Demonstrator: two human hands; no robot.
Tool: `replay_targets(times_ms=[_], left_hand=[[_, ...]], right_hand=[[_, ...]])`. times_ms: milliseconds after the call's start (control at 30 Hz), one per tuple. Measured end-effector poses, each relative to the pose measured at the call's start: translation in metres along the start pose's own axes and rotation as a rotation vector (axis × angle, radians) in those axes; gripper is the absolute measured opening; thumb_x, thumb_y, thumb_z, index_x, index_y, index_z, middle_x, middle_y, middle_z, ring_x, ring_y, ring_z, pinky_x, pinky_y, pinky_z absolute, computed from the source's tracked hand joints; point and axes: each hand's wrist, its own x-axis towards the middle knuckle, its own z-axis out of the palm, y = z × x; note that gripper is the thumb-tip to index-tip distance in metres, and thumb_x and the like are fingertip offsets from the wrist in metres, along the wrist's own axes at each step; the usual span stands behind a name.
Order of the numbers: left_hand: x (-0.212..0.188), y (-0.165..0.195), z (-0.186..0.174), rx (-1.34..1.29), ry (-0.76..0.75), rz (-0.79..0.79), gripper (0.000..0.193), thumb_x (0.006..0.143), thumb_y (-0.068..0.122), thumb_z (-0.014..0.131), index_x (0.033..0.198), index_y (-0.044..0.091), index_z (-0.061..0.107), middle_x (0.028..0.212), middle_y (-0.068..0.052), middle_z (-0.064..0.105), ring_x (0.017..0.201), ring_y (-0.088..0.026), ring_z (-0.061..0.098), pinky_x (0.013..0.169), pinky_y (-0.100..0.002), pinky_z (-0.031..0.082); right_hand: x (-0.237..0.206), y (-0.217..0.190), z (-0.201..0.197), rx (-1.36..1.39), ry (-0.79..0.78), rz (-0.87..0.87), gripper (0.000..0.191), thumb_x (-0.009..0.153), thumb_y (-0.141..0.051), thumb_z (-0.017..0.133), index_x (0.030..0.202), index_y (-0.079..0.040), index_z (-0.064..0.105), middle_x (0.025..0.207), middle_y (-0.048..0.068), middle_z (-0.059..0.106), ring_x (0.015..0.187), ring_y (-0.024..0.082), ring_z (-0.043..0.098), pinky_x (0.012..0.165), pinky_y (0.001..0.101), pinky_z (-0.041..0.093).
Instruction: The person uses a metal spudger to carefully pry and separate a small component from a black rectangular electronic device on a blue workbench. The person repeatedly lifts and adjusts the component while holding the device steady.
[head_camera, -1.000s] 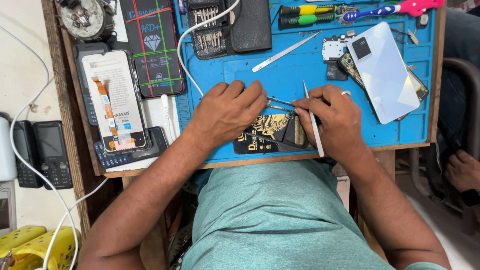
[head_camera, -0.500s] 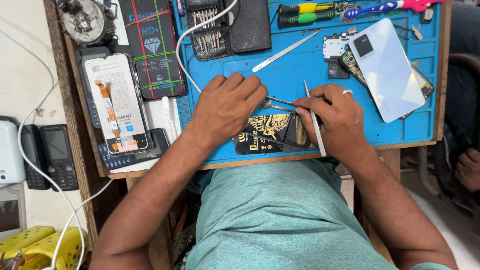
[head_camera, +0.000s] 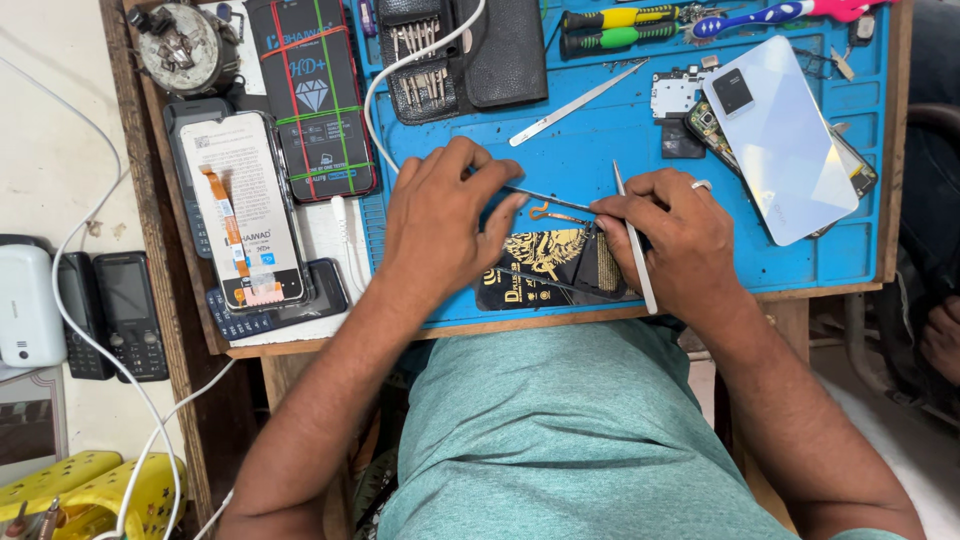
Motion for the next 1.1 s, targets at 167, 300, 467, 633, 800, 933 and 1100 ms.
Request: replay_targets(times_ms=[167,300,467,633,800,933,1100], left_hand=[[0.005,0.000,0.011,-0.153,-0.032,-0.237,0.016,0.084,0.025,0.084,0.091,0.011,0.078,0.090,-0.003,0.063,0.087,-0.023,0.062,0.080,-0.038,0.040],[0.003,0.000,0.012,-0.191,-0.023,-0.260,0.009,0.083,0.019,0.081,0.089,0.012,0.079,0.090,-0.002,0.066,0.085,-0.021,0.062,0.078,-0.038,0.040],[0.001,-0.002,0.015,-0.216,-0.016,-0.271,0.010,0.083,0.015,0.080,0.092,0.011,0.080,0.091,-0.001,0.066,0.087,-0.020,0.063,0.082,-0.037,0.042],[-0.002,-0.005,0.020,-0.215,0.012,-0.237,0.014,0.083,0.012,0.080,0.096,0.009,0.080,0.093,-0.003,0.067,0.091,-0.021,0.065,0.088,-0.038,0.045],[-0.004,-0.005,0.018,-0.219,0.020,-0.202,0.015,0.085,0.011,0.079,0.100,0.007,0.079,0.094,-0.004,0.067,0.092,-0.021,0.065,0.088,-0.037,0.047],[-0.003,-0.005,0.011,-0.279,-0.033,-0.239,0.014,0.090,0.013,0.078,0.103,0.008,0.080,0.095,-0.003,0.067,0.088,-0.020,0.064,0.082,-0.035,0.049],[0.001,-0.004,0.009,-0.293,-0.031,-0.228,0.016,0.084,0.014,0.082,0.097,0.007,0.079,0.092,-0.005,0.066,0.083,-0.020,0.064,0.072,-0.034,0.049]], right_hand=[[0.000,0.000,0.000,-0.011,-0.003,-0.007,0.015,0.090,-0.014,0.083,0.104,-0.011,0.079,0.101,0.006,0.066,0.084,0.022,0.064,0.073,0.0359,0.047],[0.000,0.000,0.000,0.011,0.009,-0.013,0.014,0.091,-0.013,0.083,0.104,-0.011,0.079,0.101,0.006,0.066,0.084,0.021,0.064,0.074,0.0360,0.047],[0.000,0.001,0.000,0.014,0.010,-0.019,0.014,0.090,-0.013,0.083,0.103,-0.011,0.079,0.100,0.006,0.066,0.083,0.021,0.064,0.073,0.0358,0.047],[0.000,0.001,0.000,0.016,0.018,-0.019,0.013,0.091,-0.012,0.083,0.103,-0.011,0.078,0.100,0.005,0.065,0.083,0.021,0.064,0.074,0.0361,0.047],[0.000,0.001,-0.001,0.035,0.003,-0.012,0.013,0.091,-0.012,0.083,0.103,-0.010,0.078,0.100,0.006,0.065,0.082,0.020,0.063,0.073,0.0356,0.046],[0.000,0.003,0.000,0.045,0.004,-0.014,0.013,0.092,-0.012,0.083,0.104,-0.010,0.078,0.100,0.007,0.065,0.082,0.020,0.063,0.073,0.0347,0.047],[0.000,0.003,0.000,0.040,0.011,-0.022,0.014,0.091,-0.012,0.083,0.104,-0.009,0.078,0.102,0.007,0.065,0.084,0.021,0.064,0.074,0.0358,0.047]])
